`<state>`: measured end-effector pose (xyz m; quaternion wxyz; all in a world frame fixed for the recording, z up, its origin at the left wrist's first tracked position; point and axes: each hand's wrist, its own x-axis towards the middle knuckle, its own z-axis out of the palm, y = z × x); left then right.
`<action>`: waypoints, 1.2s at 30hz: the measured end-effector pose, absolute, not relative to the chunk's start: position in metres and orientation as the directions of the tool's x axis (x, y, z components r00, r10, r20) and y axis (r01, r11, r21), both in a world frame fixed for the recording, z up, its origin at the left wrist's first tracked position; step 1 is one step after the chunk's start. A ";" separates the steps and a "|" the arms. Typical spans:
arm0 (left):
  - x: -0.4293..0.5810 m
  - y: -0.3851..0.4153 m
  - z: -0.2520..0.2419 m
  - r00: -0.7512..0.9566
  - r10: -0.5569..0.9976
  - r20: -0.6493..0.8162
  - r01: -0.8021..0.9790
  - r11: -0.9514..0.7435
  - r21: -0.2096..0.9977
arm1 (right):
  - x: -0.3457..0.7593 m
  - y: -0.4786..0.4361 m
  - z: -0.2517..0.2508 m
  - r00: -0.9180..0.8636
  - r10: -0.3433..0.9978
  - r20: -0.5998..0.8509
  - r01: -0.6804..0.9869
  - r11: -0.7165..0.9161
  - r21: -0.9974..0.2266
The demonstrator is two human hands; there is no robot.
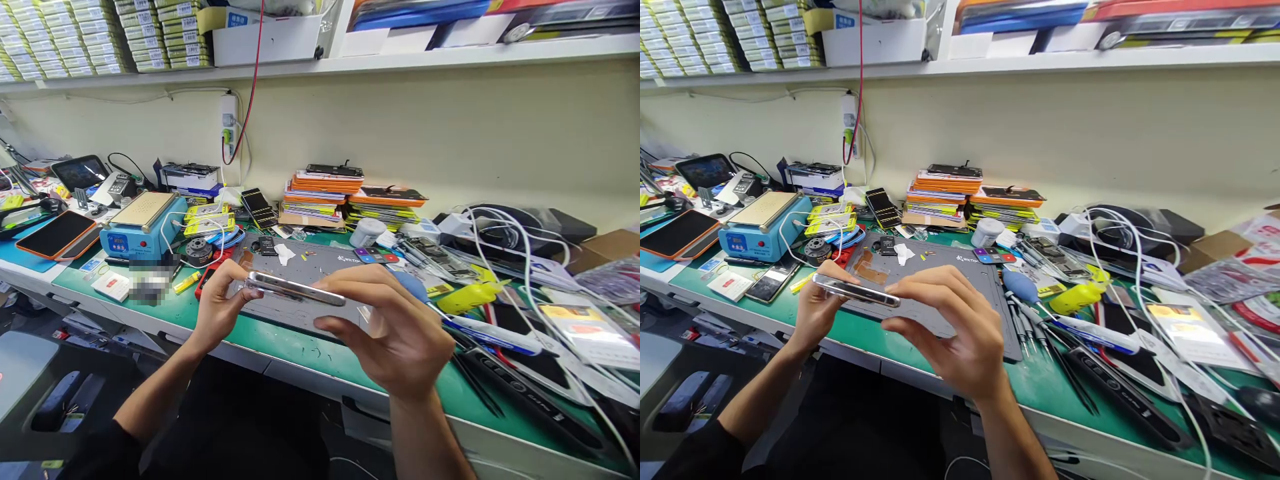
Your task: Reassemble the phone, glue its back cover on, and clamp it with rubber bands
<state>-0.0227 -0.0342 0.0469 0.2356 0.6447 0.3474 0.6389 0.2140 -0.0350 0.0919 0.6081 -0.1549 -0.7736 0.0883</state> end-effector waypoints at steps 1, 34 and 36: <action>-0.024 -0.036 0.050 -0.045 0.731 0.681 0.197 -0.662 0.723 | 0.216 -0.034 0.088 -0.183 0.357 0.916 0.137 0.932 -0.336; -0.018 0.004 0.021 0.674 0.202 0.711 0.587 -0.730 -0.349 | 0.310 -0.032 -0.024 0.158 0.922 0.354 0.314 0.293 -0.903; -0.016 0.011 0.016 0.698 0.196 0.689 0.565 -0.742 -0.361 | 0.315 -0.036 -0.033 0.173 0.926 0.335 0.316 0.270 -0.910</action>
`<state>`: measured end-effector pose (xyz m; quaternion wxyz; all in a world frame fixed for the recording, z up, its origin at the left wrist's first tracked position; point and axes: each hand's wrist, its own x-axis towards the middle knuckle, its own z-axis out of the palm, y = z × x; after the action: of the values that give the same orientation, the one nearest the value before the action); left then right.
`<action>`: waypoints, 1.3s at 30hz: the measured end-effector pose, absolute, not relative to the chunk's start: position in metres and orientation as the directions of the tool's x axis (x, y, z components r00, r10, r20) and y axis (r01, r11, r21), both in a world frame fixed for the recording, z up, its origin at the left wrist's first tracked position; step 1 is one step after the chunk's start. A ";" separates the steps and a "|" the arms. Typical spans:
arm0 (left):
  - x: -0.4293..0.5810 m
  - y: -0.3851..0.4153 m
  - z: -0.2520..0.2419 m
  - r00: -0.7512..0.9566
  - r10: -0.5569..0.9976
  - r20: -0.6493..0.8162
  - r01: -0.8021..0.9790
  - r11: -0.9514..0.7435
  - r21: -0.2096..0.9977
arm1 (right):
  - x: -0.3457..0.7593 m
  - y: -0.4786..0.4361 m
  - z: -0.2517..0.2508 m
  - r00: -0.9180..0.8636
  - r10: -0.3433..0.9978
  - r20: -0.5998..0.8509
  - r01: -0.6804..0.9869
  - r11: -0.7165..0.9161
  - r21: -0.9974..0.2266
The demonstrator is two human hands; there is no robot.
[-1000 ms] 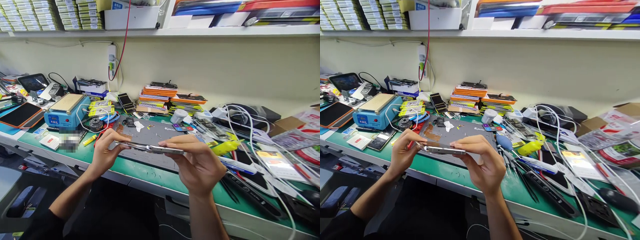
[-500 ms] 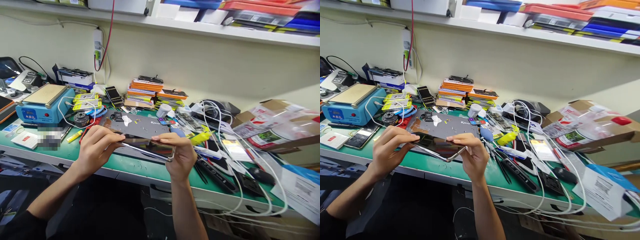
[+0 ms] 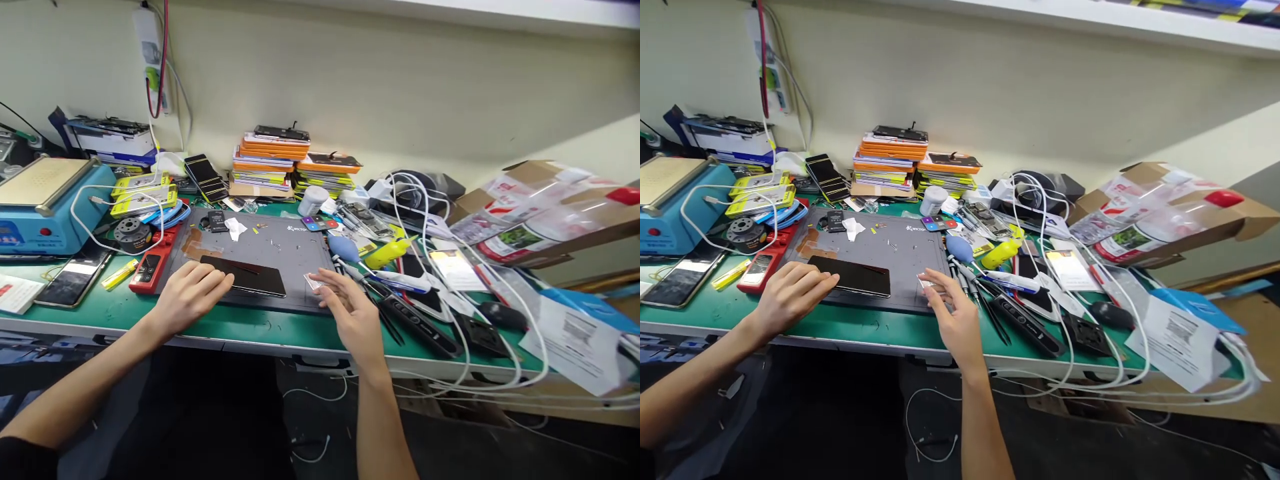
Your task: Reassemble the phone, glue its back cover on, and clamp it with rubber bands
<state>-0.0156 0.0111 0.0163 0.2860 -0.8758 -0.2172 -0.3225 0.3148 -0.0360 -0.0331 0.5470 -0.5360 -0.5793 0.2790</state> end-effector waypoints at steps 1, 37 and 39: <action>-0.014 0.015 0.015 0.705 0.198 0.682 0.559 -0.746 -0.362 | 0.317 -0.037 -0.037 0.173 0.928 0.329 0.318 0.263 -0.911; -0.037 0.018 0.053 0.141 0.989 -0.043 -0.245 0.077 0.966 | 0.327 -0.054 -0.048 0.323 0.877 0.355 0.328 0.248 -0.912; -0.041 0.009 0.053 0.183 0.977 -0.111 -0.353 0.170 0.920 | 0.325 -0.052 -0.050 0.496 0.784 0.374 0.278 0.265 -0.923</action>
<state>-0.0411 0.0092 0.0525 -0.6576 -0.3989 -0.3909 -0.5057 0.3250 -0.0520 -0.0500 0.6470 -0.5739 -0.4625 0.1952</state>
